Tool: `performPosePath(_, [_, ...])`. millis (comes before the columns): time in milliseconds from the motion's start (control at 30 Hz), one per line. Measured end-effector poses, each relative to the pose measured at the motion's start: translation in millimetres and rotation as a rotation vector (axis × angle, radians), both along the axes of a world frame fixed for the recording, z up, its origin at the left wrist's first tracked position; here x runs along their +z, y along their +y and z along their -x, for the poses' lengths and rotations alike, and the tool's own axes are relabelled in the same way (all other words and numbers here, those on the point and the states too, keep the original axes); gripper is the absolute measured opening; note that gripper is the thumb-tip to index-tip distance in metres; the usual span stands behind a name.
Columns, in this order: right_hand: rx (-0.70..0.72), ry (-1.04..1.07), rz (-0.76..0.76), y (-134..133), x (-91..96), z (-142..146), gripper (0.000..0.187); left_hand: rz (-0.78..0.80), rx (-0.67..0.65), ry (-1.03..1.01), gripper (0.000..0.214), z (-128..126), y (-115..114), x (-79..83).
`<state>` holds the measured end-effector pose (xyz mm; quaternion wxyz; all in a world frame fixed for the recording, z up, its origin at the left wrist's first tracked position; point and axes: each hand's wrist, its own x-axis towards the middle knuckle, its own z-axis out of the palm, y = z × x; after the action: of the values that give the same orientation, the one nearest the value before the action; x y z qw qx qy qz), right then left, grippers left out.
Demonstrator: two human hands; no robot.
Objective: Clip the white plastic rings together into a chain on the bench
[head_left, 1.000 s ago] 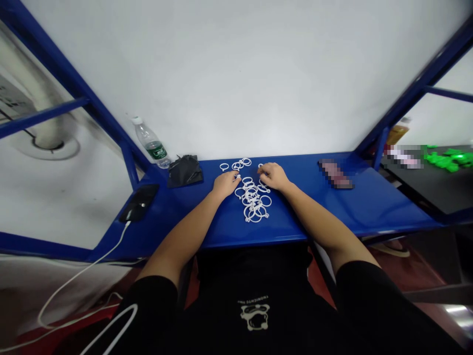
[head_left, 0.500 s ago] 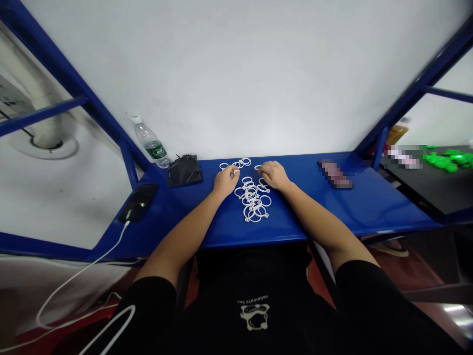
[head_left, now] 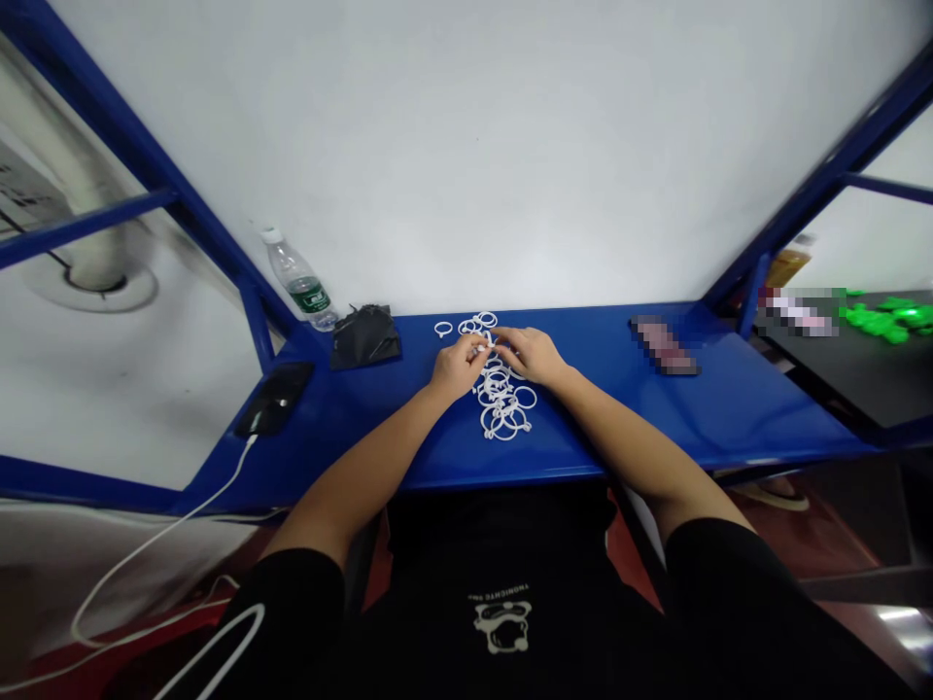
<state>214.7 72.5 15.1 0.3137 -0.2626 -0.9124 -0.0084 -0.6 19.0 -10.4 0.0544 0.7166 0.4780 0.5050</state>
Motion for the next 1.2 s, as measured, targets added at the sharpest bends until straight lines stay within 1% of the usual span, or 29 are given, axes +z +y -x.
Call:
performPosePath(133, [0.021, -0.006, 0.002, 0.1, -2.7, -1.1, 0.045, 0.061, -0.052, 0.018, 0.01, -0.5, -1.7, -2.2])
performPosePath(200, [0.029, 0.011, 0.008, -0.5, -2.4, -1.4, 0.047, 0.066, -0.068, 0.012, 0.01, 0.0, -0.9, -3.5])
performPosePath(333, [0.044, -0.001, 0.039, -4.5, -0.8, 1.7, 0.052, 0.077, -0.054, 0.021, 0.012, -0.9, -2.0, -4.2])
performPosePath(433, [0.039, -0.031, 0.092, -6.6, -1.0, 4.5, 0.05, 0.144, -0.038, 0.021, 0.013, -3.0, -4.6, -2.4])
performPosePath(500, [0.024, -0.008, 0.12, -6.7, -1.3, 5.3, 0.049, 0.178, -0.047, 0.02, 0.013, -4.5, -5.9, -1.0])
performPosePath(600, [0.02, 0.041, 0.148, -6.3, -0.4, 5.1, 0.048, 0.187, -0.056, 0.024, 0.015, -6.0, -6.5, 0.1])
performPosePath(733, [0.06, 0.064, 0.166, -7.3, 1.1, 5.4, 0.045, 0.205, -0.065, 0.022, 0.018, -5.8, -6.7, 1.1])
performPosePath(833, [0.018, 0.157, 0.211, -6.1, -0.8, 5.8, 0.046, 0.167, -0.054, 0.054, 0.021, -5.3, -7.4, 3.4])
performPosePath(1000, [-0.134, 0.479, 0.381, 6.0, -5.7, -0.3, 0.052, 0.103, -0.049, 0.093, 0.026, -4.4, -7.2, 7.7])
performPosePath(1067, [-0.166, 0.539, 0.429, 10.6, -5.6, -4.2, 0.053, 0.116, -0.02, 0.084, 0.026, -3.8, -5.9, 8.4])
performPosePath(1133, [-0.167, 0.486, 0.414, 12.4, -4.7, -6.7, 0.05, 0.147, 0.015, 0.082, 0.025, -3.2, -4.0, 8.2])
performPosePath(1200, [-0.144, 0.334, 0.344, 11.8, -3.9, -7.2, 0.043, 0.176, 0.028, 0.09, 0.023, -2.6, -1.6, 7.1])
